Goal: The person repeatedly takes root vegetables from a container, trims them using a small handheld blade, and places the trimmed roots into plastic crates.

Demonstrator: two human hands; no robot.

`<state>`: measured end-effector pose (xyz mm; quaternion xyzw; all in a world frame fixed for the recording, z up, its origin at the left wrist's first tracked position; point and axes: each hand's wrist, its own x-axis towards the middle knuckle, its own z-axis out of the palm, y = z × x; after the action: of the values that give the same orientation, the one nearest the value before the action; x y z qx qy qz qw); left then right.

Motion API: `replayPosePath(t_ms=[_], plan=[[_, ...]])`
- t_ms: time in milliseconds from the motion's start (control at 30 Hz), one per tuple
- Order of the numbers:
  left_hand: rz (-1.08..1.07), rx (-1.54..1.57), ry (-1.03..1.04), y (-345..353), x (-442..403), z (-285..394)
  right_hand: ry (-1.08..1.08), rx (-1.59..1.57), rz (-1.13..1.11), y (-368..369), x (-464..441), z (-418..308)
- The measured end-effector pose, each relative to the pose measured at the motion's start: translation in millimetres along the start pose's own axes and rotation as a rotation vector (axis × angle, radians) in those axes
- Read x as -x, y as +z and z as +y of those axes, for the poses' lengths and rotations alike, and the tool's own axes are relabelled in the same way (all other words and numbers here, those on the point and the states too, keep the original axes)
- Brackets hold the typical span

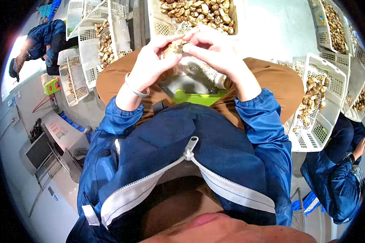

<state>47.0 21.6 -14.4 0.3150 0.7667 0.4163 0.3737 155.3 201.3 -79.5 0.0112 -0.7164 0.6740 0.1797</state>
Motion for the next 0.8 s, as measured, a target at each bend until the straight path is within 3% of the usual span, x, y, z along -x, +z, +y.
replayPosePath(t_ms=[33, 133, 167, 267, 300, 400, 433, 533, 567, 667, 800], plan=[[0.008, 0.221, -0.067, 4, 2, 3, 0.281, -0.277, -0.019, -2, 4, -8], [-0.004, 0.295, -0.085, 4, 2, 12, 0.389, -0.289, 0.007, -11, 3, -21], [0.016, 0.292, -0.092, 5, 2, 7, 0.356, -0.374, 0.018, -6, 3, -15], [0.020, 0.186, 0.010, 5, 2, 3, 0.166, -0.126, 0.031, 5, 5, 2], [0.003, -0.109, 0.059, 2, 0, 8, 0.160, -0.231, 0.045, 4, 3, 3], [0.005, -0.114, 0.096, -3, -1, -1, 0.354, -0.377, 0.049, -3, 1, -8], [0.052, 0.031, 0.040, 3, 2, 4, 0.385, -0.242, 0.037, -5, 1, -13], [0.102, -0.170, 0.167, 3, 2, -5, 0.259, -0.410, 0.039, 10, 3, 0], [0.087, -0.273, 0.146, 1, 3, -4, 0.215, -0.254, 0.036, 8, 5, 2], [0.071, -0.154, 0.199, 1, 4, -2, 0.503, -0.407, 0.017, -9, 0, -20], [0.065, -0.185, 0.220, -1, 3, 2, 0.329, -0.456, 0.009, 1, 0, -5]])
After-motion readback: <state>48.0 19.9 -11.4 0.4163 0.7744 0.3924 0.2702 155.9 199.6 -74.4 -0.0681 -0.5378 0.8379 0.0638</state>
